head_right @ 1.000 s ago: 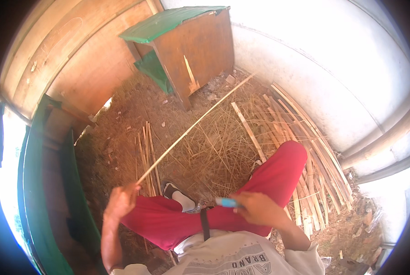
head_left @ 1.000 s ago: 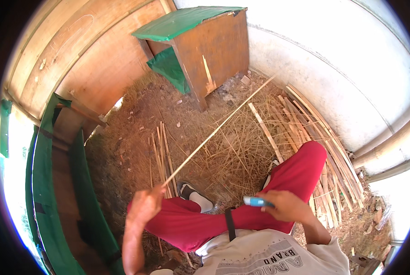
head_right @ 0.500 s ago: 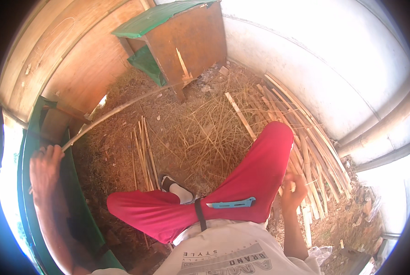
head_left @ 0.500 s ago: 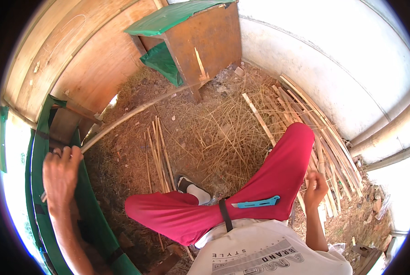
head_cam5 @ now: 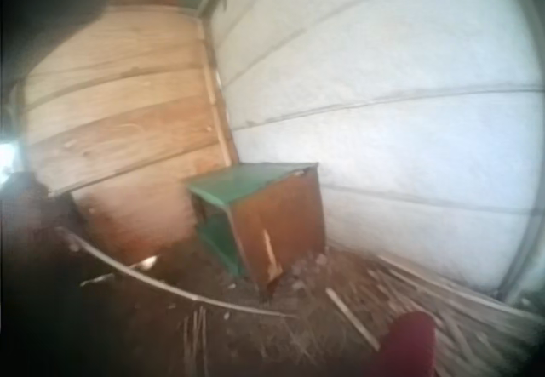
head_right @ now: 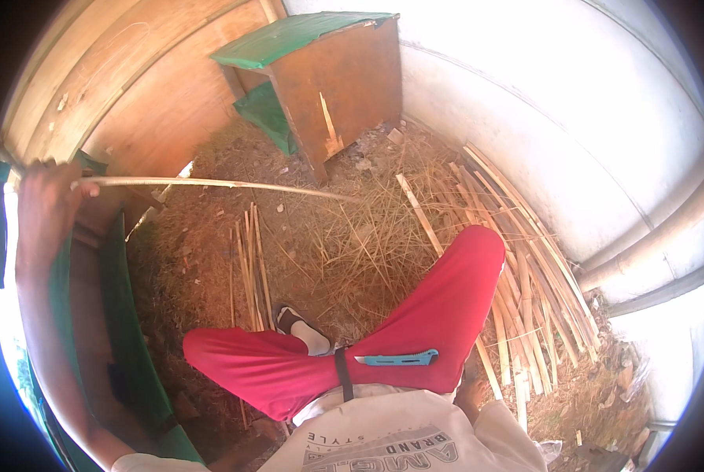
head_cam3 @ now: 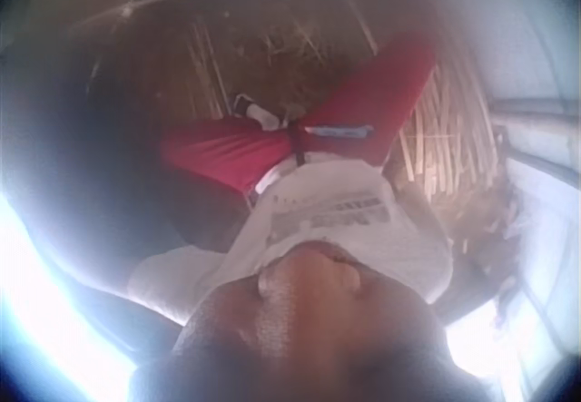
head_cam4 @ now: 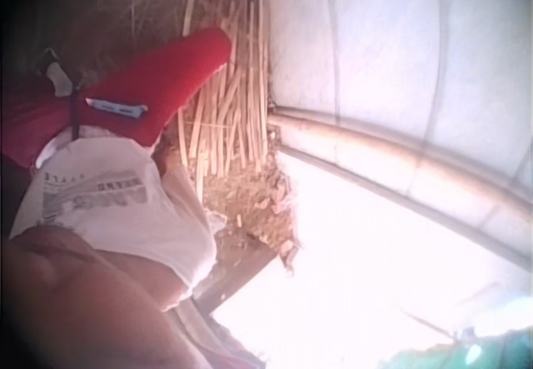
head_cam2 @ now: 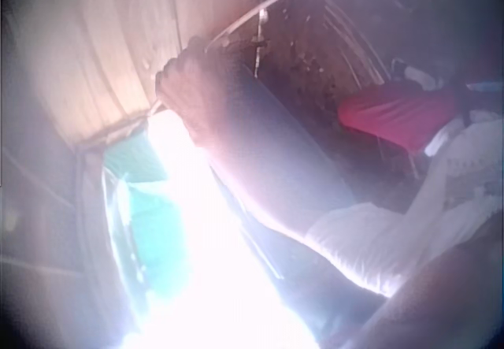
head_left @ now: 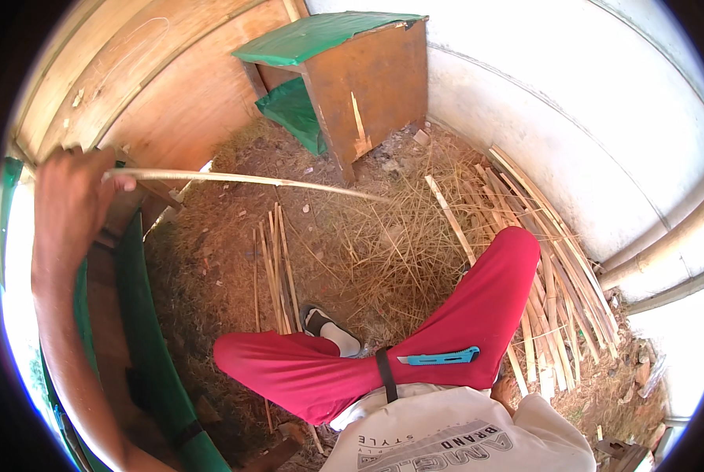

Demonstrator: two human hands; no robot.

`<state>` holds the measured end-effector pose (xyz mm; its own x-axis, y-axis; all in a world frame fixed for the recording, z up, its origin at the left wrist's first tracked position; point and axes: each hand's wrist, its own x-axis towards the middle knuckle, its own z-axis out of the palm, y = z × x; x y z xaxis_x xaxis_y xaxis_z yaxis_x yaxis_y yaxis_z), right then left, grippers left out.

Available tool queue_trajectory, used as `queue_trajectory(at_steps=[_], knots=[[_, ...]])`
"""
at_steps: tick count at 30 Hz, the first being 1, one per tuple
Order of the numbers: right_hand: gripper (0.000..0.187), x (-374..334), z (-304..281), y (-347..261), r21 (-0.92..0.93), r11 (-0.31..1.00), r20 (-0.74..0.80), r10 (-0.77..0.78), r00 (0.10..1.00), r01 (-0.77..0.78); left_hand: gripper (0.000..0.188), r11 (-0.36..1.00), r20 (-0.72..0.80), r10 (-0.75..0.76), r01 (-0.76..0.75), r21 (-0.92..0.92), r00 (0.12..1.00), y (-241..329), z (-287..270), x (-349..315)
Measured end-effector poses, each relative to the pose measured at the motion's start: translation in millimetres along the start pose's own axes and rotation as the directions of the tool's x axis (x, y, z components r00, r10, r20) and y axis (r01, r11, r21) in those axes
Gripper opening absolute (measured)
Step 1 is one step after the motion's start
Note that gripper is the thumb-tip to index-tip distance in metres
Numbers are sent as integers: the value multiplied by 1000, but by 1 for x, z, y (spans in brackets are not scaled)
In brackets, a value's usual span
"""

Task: The person sits on the ground and uses a knife to sharpen the ends of thin wooden sticks. They repeatedly hold a stick, scrape the blade along its length to form a point, and then set the stick aside. The person also uses a small blue tool to scrape or clean the sticks.

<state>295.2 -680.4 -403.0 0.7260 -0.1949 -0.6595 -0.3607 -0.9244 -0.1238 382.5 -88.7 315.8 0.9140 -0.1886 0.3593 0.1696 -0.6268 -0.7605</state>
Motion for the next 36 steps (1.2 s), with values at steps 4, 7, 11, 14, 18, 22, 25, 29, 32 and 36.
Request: queue_trajectory(at_steps=[4, 7, 11, 14, 18, 22, 25, 29, 32, 36], knots=[[47, -1, -4, 21, -18, 1000, -6, 21, 1000, -21, 37, 997, -99, -19, 12, -72, 995, 13, -12, 46], [45, 12, -2, 19, -64, 996, 27, -63, 998, 64, 36, 998, -77, -33, 29, -47, 996, 1, -25, 59], [42, 14, -2, 28, -95, 990, 31, -104, 994, 107, 37, 999, -75, -25, 21, -49, 997, 0, -17, 89], [40, 17, 0, 32, -120, 979, 38, -159, 987, 162, 35, 990, -36, -10, 5, -141, 999, -38, -15, 102], [37, 5, 3, 60, -83, 991, -10, -102, 995, 101, 36, 898, -198, -76, -19, -440, 977, -68, 38, 127], [32, 15, 14, 48, 291, 953, 68, -111, 991, 87, 37, 998, -382, -11, 32, 47, 924, 19, -32, 126], [35, 8, 12, 65, 501, 864, 111, -5, 994, -51, 39, 989, -379, 79, -25, 146, 922, 54, -29, 145], [38, 1, -10, 46, 482, 873, 240, -51, 969, -74, 33, 988, -87, 150, -147, 39, 985, 53, -40, 151], [40, 3, -13, 36, 559, 810, 387, -65, 920, -178, 31, 991, -102, 106, -96, 97, 989, 63, -53, 152], [42, 6, 10, 57, 629, 753, 254, 35, 967, -192, 30, 993, -266, 115, -111, 31, 957, 73, -46, 166]])
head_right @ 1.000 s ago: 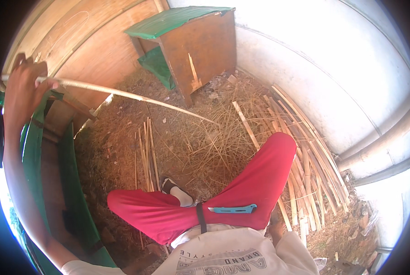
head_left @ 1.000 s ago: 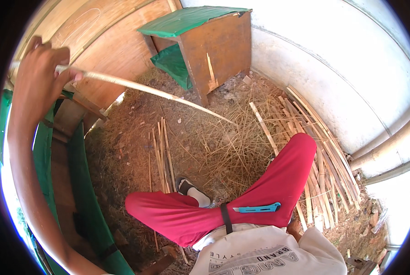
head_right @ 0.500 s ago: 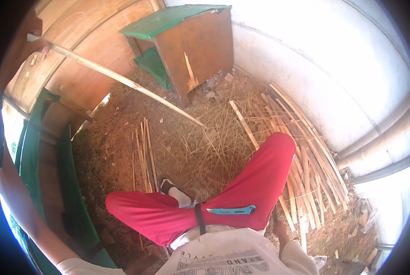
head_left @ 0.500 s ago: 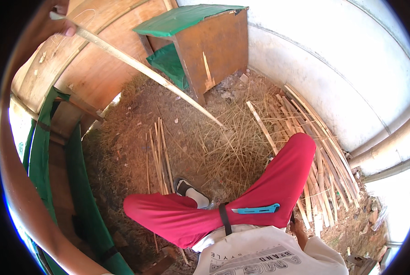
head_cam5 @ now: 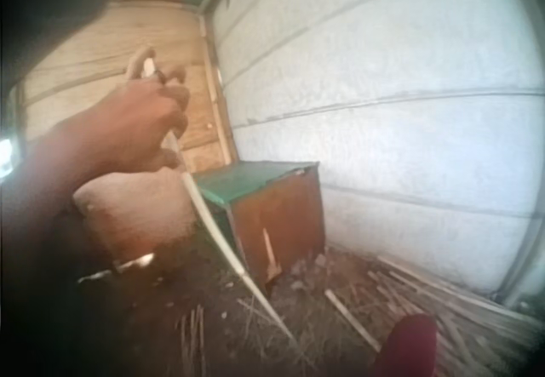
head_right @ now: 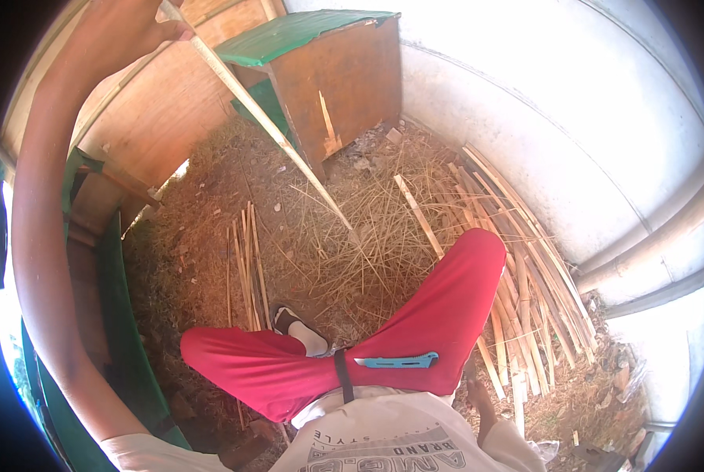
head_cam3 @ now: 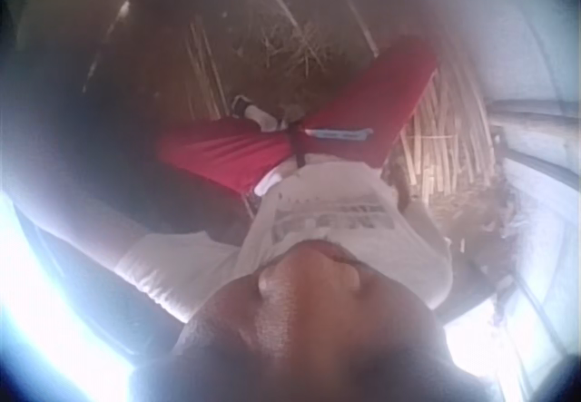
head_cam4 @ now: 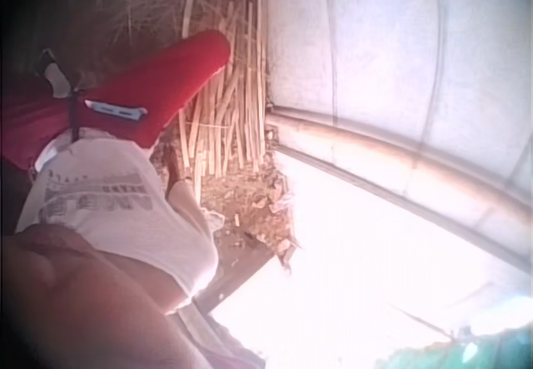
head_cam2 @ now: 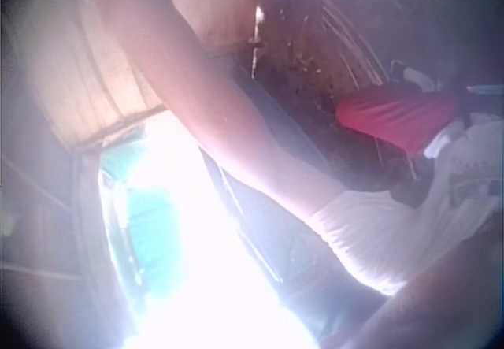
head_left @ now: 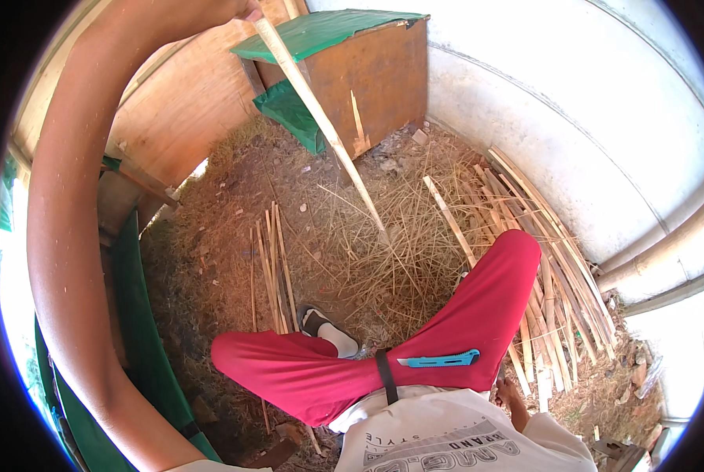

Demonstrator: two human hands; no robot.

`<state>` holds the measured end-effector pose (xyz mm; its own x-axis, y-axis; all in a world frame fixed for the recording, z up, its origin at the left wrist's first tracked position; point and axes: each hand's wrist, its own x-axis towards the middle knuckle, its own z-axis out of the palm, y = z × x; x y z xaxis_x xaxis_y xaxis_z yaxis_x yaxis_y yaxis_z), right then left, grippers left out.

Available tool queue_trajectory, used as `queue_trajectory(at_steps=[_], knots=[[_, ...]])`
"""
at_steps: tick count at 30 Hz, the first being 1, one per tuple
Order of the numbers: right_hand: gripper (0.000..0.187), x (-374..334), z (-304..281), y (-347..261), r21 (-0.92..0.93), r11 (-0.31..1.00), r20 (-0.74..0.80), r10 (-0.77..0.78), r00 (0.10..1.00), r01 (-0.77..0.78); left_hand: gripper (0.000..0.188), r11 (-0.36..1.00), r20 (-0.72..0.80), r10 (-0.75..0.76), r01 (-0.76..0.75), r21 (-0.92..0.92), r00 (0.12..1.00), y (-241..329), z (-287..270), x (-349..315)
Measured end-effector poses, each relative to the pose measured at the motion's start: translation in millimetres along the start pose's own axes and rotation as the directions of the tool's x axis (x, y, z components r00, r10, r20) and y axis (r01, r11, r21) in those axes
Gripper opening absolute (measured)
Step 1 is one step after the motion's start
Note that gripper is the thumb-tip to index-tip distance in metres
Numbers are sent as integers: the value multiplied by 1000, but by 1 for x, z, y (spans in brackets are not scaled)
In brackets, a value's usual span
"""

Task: The person sits on the ground and uses a knife to sharpen the ends of thin wooden sticks. They repeatedly hold a stick, scrape the blade along its length to form a point, and then set the stick aside. The person also uses a small blue tool to scrape or clean the sticks.

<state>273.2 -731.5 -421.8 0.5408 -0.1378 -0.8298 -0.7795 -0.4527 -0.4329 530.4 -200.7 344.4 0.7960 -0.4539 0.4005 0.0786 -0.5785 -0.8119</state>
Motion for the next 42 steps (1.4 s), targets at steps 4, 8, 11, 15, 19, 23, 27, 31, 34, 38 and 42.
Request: queue_trajectory(at_steps=[4, 8, 11, 15, 19, 23, 27, 31, 34, 38, 42], knots=[[44, 2, 2, 2, 79, 996, -128, 60, 990, -50, 30, 999, -129, 40, -37, 28, 991, -5, 5, -6], [37, -9, -7, 3, 46, 998, -241, 58, 969, -49, 27, 971, 9, 2, 0, -240, 1000, -12, 31, 10], [40, -14, -8, 0, -285, 951, -429, -237, 872, 118, 29, 984, -20, -27, 23, -176, 999, 2, 11, 5], [39, -79, -9, -94, -359, 931, -480, -248, 841, 70, 47, 987, -13, -41, 39, -156, 999, -4, 1, 1], [34, -101, -30, -115, -496, 868, -541, -315, 780, 7, 86, 987, -493, -133, 67, -149, 860, -10, 47, 8], [28, -96, -57, -114, -538, 843, -520, -350, 779, 20, 107, 744, -621, -561, 5, -668, 547, -25, 86, 7], [31, -125, -101, -145, -531, 842, -481, -393, 784, 96, 94, 120, -192, -783, -159, -980, 592, 7, 57, 1], [32, -155, -141, -173, -422, 901, -570, -352, 742, 103, 61, -129, 34, -747, -95, -987, 664, 5, 57, 6], [31, -162, -167, -196, -391, 898, -681, -429, 593, 200, 47, -293, 181, -723, -59, -954, 667, -20, 84, 24], [40, -184, -170, -266, -273, 767, -787, -525, 324, 581, 46, -422, 227, -754, -190, -887, 616, -8, 78, 42], [29, -226, -140, -357, 242, 521, -770, -411, 489, 819, 44, -374, 201, -823, -240, -896, 531, 12, 68, 62]])
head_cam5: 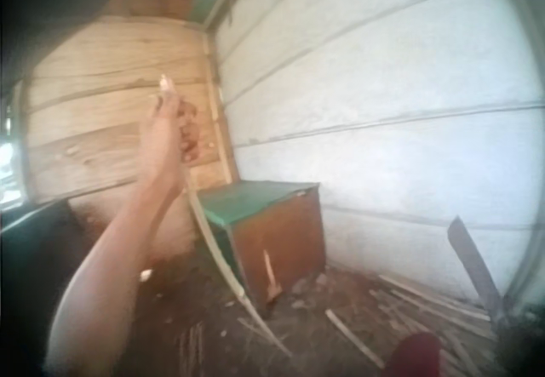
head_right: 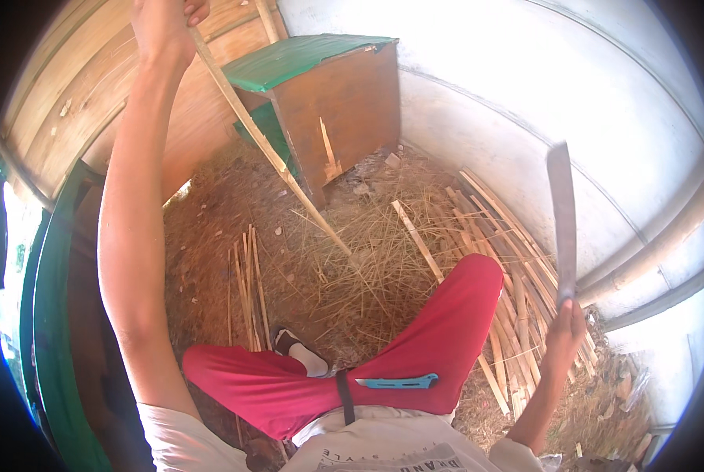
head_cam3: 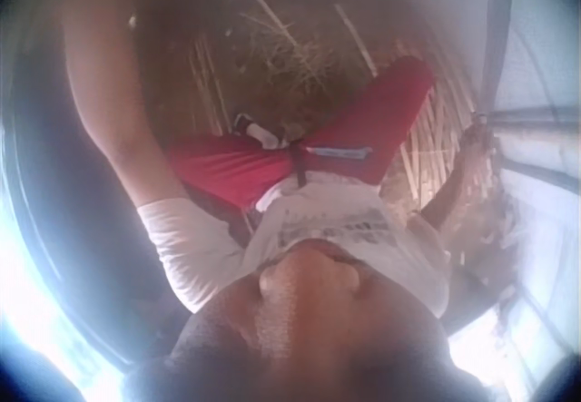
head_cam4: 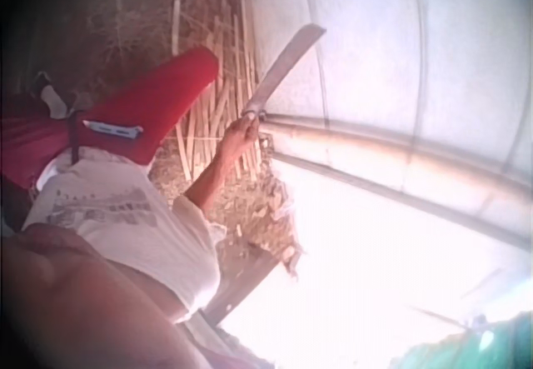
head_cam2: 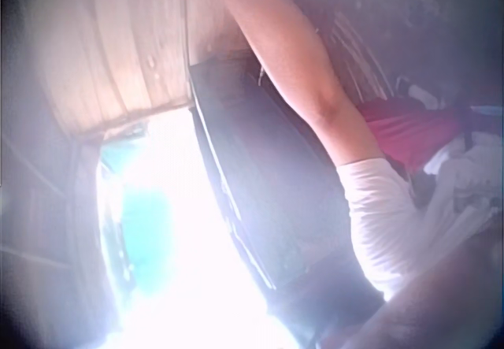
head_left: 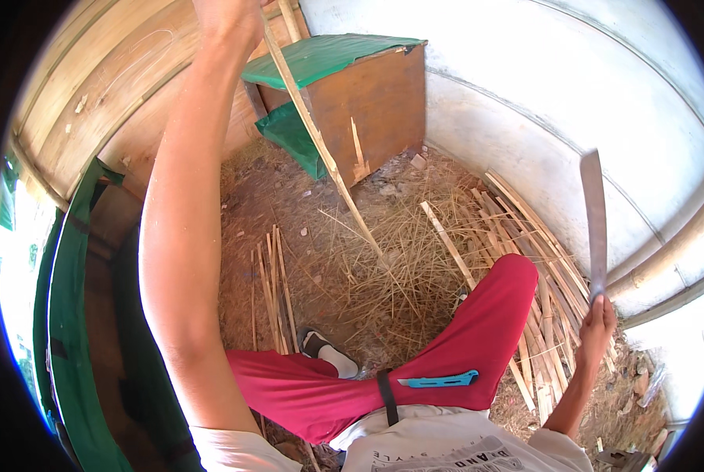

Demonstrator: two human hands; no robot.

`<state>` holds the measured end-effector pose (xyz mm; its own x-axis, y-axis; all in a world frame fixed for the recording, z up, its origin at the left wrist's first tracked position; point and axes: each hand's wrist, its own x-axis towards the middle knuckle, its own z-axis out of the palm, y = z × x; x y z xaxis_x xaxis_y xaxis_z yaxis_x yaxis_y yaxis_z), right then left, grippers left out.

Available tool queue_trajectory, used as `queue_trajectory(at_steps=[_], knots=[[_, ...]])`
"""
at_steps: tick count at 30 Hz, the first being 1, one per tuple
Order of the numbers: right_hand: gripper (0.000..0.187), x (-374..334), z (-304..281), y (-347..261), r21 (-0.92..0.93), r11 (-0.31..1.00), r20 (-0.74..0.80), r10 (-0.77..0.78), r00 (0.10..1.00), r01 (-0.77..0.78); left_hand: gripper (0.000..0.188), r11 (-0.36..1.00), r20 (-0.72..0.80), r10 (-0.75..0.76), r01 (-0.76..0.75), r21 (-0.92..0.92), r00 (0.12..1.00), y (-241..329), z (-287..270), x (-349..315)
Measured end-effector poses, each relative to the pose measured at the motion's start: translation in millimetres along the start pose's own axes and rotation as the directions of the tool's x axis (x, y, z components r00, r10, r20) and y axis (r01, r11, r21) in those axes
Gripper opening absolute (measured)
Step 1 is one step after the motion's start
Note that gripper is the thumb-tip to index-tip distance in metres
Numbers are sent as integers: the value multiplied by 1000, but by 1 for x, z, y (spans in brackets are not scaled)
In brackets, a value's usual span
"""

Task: The person sits on the ground and uses a knife to sharpen the ends of thin wooden sticks. They repeatedly hold a stick, scrape the blade along its length to form a point, and then set the stick aside. The person also uses a small blue tool to scrape or clean the sticks.

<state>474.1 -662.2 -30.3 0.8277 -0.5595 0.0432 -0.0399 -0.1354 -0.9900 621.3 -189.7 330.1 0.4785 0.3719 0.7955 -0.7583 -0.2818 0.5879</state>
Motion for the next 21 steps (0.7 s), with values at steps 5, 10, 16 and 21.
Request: queue_trajectory(at_steps=[5, 10, 16, 21], knots=[[19, -16, 83, -64, 365, 902, 470, 34, 882, -229, 48, 997, 32, -47, 49, -62, 998, -15, 13, 11], [23, -40, 151, -127, 278, 851, 767, 82, 636, -445, 53, 1000, 46, 24, -23, -16, 999, -18, 39, -1], [25, -40, 240, -175, 273, 937, 694, -349, 630, 218, 53, 994, 99, -28, 39, -107, 995, 2, 55, -17], [22, -76, 261, -244, 233, 835, 595, -528, 607, 498, 53, 994, 15, 80, -79, -73, 997, 2, 63, -24]])
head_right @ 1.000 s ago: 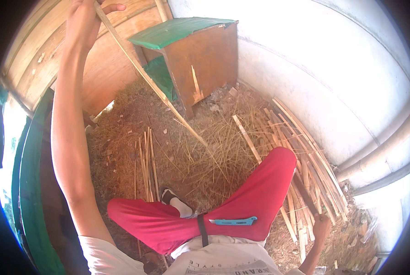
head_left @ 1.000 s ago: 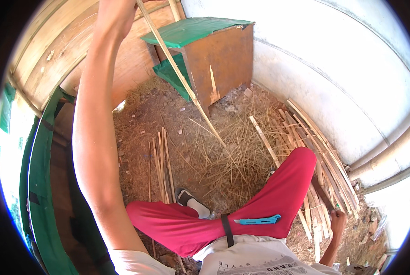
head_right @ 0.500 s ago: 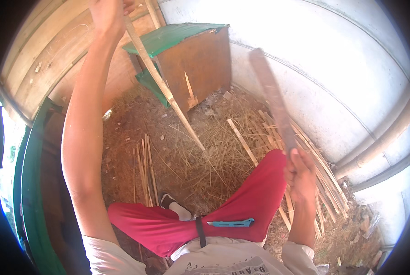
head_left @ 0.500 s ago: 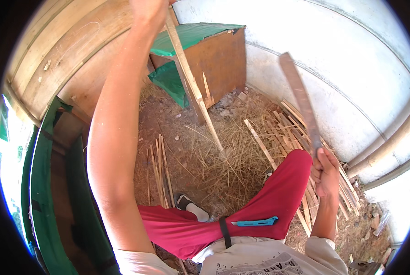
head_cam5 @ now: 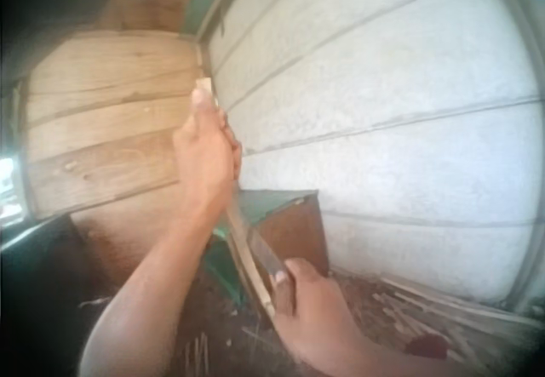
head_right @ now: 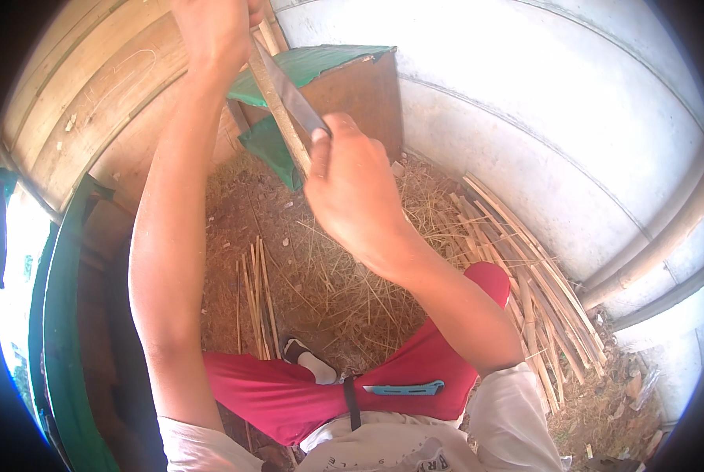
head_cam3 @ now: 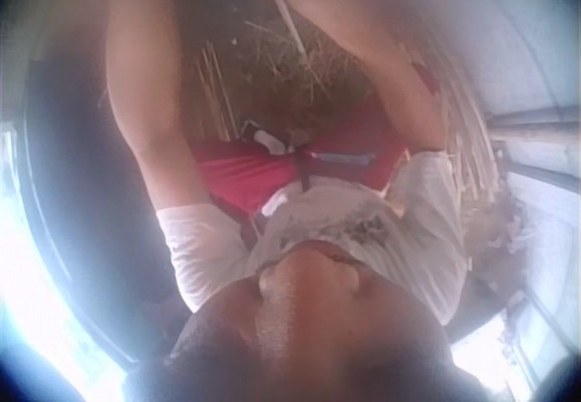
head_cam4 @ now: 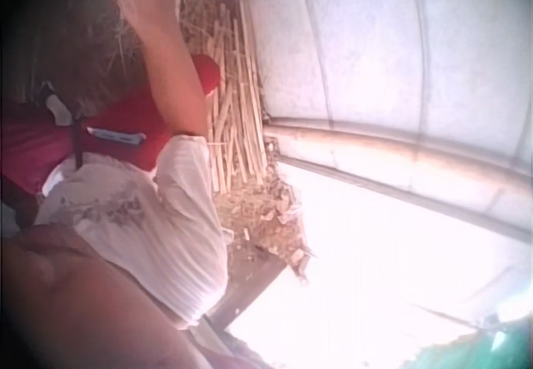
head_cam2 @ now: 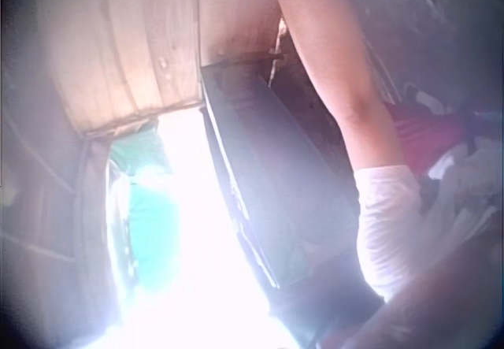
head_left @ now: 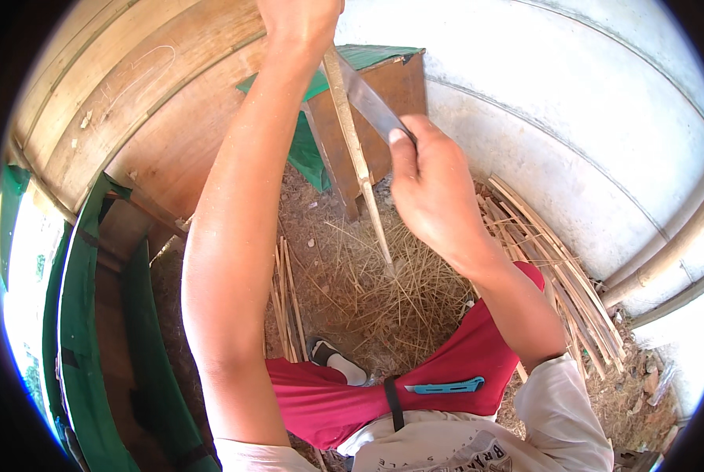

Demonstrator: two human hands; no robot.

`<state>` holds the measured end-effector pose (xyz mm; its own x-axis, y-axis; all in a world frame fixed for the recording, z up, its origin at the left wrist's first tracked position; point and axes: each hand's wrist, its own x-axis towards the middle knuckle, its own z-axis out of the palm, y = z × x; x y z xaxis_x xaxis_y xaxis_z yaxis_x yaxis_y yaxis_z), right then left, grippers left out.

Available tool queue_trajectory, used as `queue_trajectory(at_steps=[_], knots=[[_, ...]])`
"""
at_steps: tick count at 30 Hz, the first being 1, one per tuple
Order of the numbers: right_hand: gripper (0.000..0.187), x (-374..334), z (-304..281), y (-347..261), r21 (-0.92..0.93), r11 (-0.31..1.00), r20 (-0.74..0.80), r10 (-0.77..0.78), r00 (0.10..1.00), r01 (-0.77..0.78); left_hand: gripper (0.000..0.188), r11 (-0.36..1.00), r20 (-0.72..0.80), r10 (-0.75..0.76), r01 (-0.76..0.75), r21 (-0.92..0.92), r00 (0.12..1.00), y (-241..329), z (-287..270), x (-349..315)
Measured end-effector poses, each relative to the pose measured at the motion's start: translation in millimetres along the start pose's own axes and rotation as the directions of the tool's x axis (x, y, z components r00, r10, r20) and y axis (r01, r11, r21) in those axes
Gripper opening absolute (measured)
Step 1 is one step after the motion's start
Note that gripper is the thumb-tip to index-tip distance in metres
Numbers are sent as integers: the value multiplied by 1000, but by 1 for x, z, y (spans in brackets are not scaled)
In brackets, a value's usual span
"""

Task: The person sits on the ground and uses a knife to sharpen the ends of thin wooden sticks. They repeatedly hold a stick, scrape the blade along its length to form a point, and then set the stick aside. The person also uses a small blue tool to scrape or clean the sticks.

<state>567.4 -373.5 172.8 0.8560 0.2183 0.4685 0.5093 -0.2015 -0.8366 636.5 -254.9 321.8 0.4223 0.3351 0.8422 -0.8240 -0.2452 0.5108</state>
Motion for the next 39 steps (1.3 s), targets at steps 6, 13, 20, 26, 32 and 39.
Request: queue_trajectory(at_steps=[6, 13, 20, 26, 32, 39], knots=[[19, 11, 26, -7, -112, 980, -110, -174, 979, 162, 58, 972, -76, 117, -98, 214, 990, 2, -3, -2], [17, -30, 60, 81, -295, 956, -7, -5, 1000, 3, 61, 957, -45, 104, -88, 277, 994, -8, -2, -2], [18, -22, 49, 62, -205, 979, 9, 25, 1000, -22, 53, 1000, 19, -19, 19, 11, 1000, -17, -15, 18], [21, -16, 37, 74, -29, 985, 58, 173, 983, -172, 48, 993, 43, -93, 96, -68, 995, -20, -10, 17], [22, -26, 55, 90, 16, 1000, -80, 14, 997, -13, 48, 996, 51, -72, 74, -49, 996, -13, -14, 18], [27, -15, 26, 96, -30, 993, -21, 113, 993, -113, 50, 995, 103, -78, 83, -46, 992, -20, 14, 3]])
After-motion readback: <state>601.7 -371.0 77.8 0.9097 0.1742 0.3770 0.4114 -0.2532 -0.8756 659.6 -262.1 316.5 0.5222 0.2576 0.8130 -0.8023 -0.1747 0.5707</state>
